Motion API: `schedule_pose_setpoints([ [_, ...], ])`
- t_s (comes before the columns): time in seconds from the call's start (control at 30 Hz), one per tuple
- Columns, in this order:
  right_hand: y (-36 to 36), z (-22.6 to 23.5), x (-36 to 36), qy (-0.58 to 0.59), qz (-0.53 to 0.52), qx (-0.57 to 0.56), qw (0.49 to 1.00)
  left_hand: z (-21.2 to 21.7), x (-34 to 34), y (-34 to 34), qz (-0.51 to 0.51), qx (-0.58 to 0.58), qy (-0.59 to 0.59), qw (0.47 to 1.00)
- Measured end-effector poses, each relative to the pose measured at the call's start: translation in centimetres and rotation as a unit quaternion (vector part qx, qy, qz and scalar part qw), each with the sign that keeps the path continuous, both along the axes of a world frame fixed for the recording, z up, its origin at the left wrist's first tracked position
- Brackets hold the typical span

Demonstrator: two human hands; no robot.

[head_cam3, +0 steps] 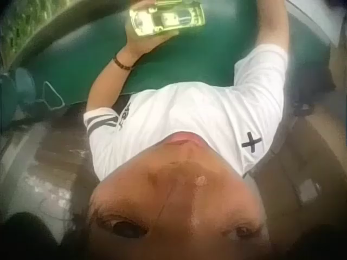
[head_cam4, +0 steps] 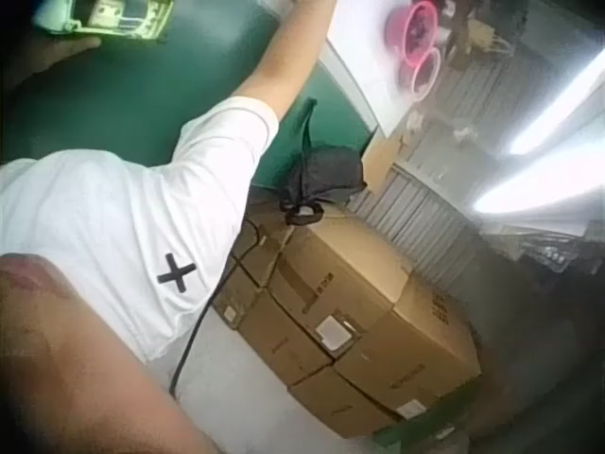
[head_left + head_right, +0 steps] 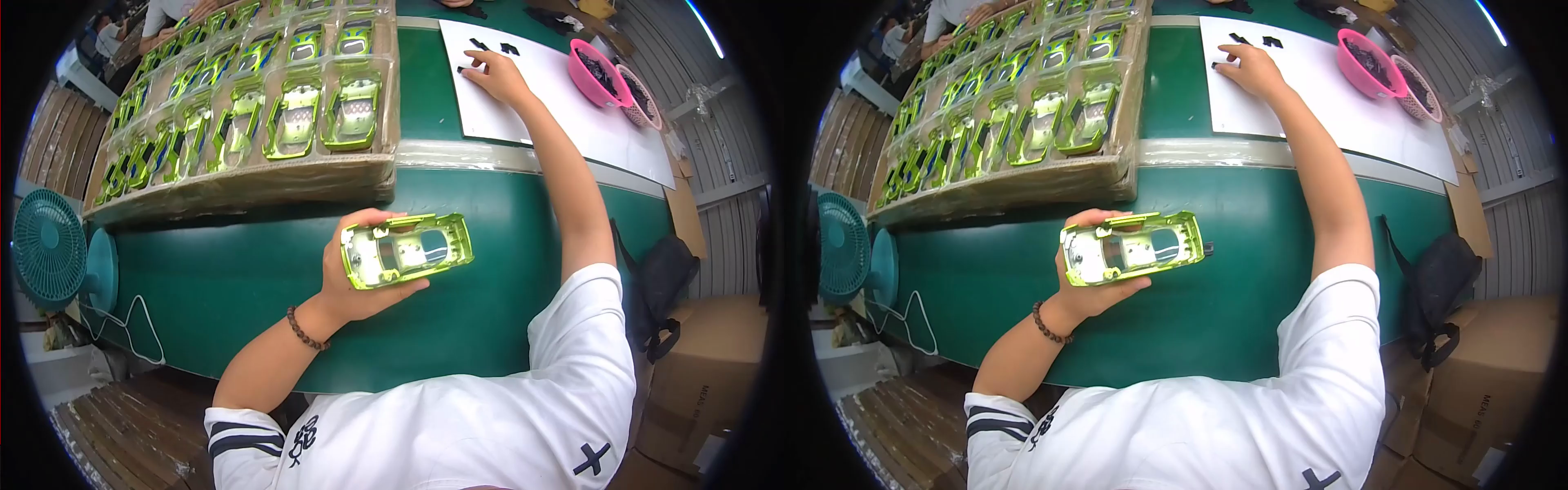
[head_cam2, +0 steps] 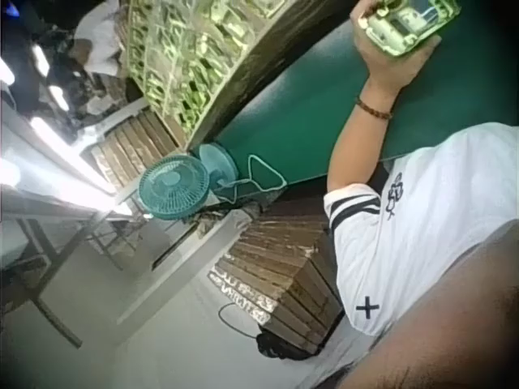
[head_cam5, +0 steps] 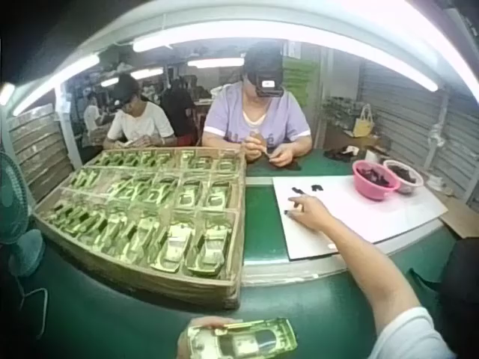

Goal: The person assembles toy car bodies by attaching small plastic parts onto the car shells by hand.

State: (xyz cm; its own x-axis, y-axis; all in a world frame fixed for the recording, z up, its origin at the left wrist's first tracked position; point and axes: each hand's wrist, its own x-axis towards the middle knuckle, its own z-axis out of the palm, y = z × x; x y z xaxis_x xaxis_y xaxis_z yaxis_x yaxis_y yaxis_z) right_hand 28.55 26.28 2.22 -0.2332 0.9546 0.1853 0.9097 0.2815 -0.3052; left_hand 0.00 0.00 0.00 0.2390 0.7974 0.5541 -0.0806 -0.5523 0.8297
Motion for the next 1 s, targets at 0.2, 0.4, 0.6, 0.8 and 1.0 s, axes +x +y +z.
schedule_pose_setpoints([
  [0.2,5.1,-1.9,8.6,-0.026,-0.218,0.176,0.96,0.3,0.8,0.0,0.009,0.0,0.023,1.0],
  [0.4,7.2,-0.6,7.5,-0.117,-0.172,0.063,0.976,0.3,0.3,0.5,0.024,0.002,0.044,0.999],
  [0.6,8.8,0.5,10.4,-0.131,-0.097,0.026,0.986,0.5,0.5,0.7,0.018,0.017,0.049,0.998],
  [0.8,4.1,3.1,9.4,-0.018,-0.139,0.024,0.99,0.3,0.5,0.6,0.017,0.012,0.055,0.998],
  [1.0,-8.4,4.4,4.7,0.437,0.057,-0.124,0.889,0.4,0.6,0.3,0.02,0.008,0.051,0.998],
])
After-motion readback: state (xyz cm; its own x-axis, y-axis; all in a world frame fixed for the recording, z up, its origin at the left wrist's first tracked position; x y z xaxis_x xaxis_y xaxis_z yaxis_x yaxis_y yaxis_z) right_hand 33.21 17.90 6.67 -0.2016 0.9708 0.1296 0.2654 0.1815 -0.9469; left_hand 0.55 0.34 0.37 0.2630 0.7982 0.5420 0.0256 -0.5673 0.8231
